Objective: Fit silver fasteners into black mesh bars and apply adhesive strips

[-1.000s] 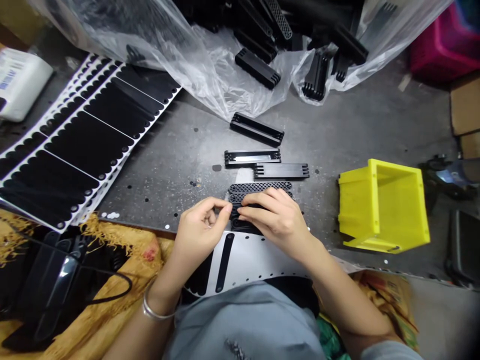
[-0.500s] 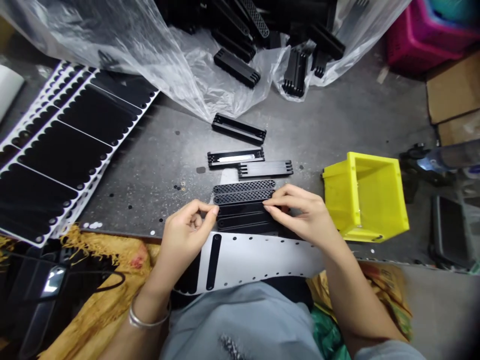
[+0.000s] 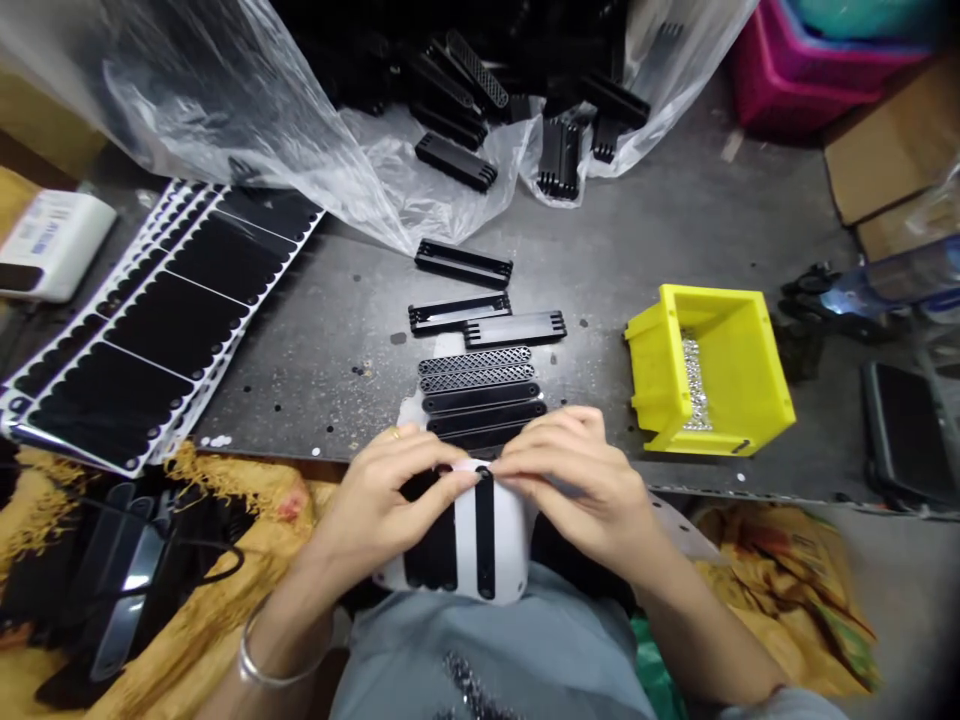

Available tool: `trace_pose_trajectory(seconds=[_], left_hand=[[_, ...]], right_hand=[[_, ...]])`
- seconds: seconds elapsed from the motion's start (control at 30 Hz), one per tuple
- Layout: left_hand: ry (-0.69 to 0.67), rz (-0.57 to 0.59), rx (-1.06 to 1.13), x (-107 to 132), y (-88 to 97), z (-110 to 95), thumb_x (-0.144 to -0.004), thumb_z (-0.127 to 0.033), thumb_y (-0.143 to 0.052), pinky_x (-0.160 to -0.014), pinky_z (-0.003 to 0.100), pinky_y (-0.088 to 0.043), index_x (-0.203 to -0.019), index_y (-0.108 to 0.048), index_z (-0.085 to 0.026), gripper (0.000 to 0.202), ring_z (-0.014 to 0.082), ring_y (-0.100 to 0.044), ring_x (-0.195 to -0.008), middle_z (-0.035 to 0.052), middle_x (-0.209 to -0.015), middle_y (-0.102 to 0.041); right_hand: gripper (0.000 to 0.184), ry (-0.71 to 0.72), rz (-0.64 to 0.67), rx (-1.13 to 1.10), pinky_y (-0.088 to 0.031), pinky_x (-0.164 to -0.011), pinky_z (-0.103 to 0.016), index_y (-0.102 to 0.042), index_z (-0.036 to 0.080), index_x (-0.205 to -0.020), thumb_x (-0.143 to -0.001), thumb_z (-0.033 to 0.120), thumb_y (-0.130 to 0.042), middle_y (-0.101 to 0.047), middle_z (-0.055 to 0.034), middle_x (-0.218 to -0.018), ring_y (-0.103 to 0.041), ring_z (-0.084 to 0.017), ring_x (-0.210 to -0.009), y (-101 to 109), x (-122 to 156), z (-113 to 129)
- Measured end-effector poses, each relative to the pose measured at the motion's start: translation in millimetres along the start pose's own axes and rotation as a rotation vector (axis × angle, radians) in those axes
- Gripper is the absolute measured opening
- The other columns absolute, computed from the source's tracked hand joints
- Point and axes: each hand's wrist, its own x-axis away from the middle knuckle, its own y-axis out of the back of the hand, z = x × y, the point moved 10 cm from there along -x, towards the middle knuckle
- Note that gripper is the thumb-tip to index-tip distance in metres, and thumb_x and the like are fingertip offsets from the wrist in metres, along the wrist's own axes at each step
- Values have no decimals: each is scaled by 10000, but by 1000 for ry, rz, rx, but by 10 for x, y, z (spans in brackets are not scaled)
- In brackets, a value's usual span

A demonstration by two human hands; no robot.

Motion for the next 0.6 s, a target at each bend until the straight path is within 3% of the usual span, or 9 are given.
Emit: trace_pose_trajectory(seconds=[0.13,0.2,0.27,0.33,0.4,0.43,0.5,0.6], left_hand=[[75,35,194,-20,-79,40,-1002,-283,-605,-653,273,-520,-813,-728,-226,233,149,-670,-669,-9,-748,-741],[122,12,196,-10,-103,122,-1006,-297,-596,-620,255,-505,-802,-722,-222,251,142,-667,-647,-20,-733,-738],[151,-72,100,17,-31,233,-1000,-306,-610,-633,246,-494,-821,-729,-218,232,140,-673,-662,-20,-748,-745],[130,-136,-42,46,59,312,-985,-303,-641,-683,246,-487,-861,-746,-222,181,143,-684,-714,-10,-794,-757],[67,-123,-124,48,80,352,-975,-305,-663,-731,245,-483,-919,-765,-238,134,144,-690,-764,-2,-849,-763],[51,-111,-125,38,83,384,-979,-313,-656,-750,245,-485,-950,-767,-244,134,146,-692,-789,2,-878,-765],[100,-163,-80,6,156,512,-1007,-341,-608,-760,242,-491,-997,-750,-240,175,145,-693,-812,10,-923,-765],[280,-320,2,-25,311,789,-1017,-385,-570,-650,235,-465,-1030,-714,-219,220,126,-640,-678,-2,-851,-744]], right_hand=[[233,56,-64,186,-404,-962,-458,-717,274,-1212,-983,311,-697,-756,-45,-1157,-665,-222,-1064,81,109,103],[239,108,-105,232,-426,-957,-461,-714,279,-1207,-969,260,-710,-736,-53,-1197,-648,-232,-1101,97,200,211],[188,146,-36,81,-479,-953,-453,-717,286,-1135,-973,197,-685,-728,-38,-1161,-653,-229,-1110,69,283,277],[131,52,21,-252,-565,-880,-420,-680,286,-1093,-1016,208,-607,-699,-33,-1123,-695,-206,-1026,112,302,174],[114,-114,-64,-504,-608,-716,-356,-632,292,-1113,-1041,242,-558,-643,-32,-1096,-706,-161,-836,246,231,-78],[121,-173,-128,-515,-600,-653,-328,-626,297,-1131,-1032,248,-576,-616,-29,-1080,-684,-144,-772,313,163,-204],[200,-171,-173,-317,-583,-647,-308,-653,304,-1185,-994,245,-640,-597,-32,-1072,-657,-145,-793,345,-57,-332],[320,-10,-69,121,-565,-803,-337,-663,268,-1317,-1012,193,-601,-667,-65,-1100,-660,-185,-959,65,-452,-325]])
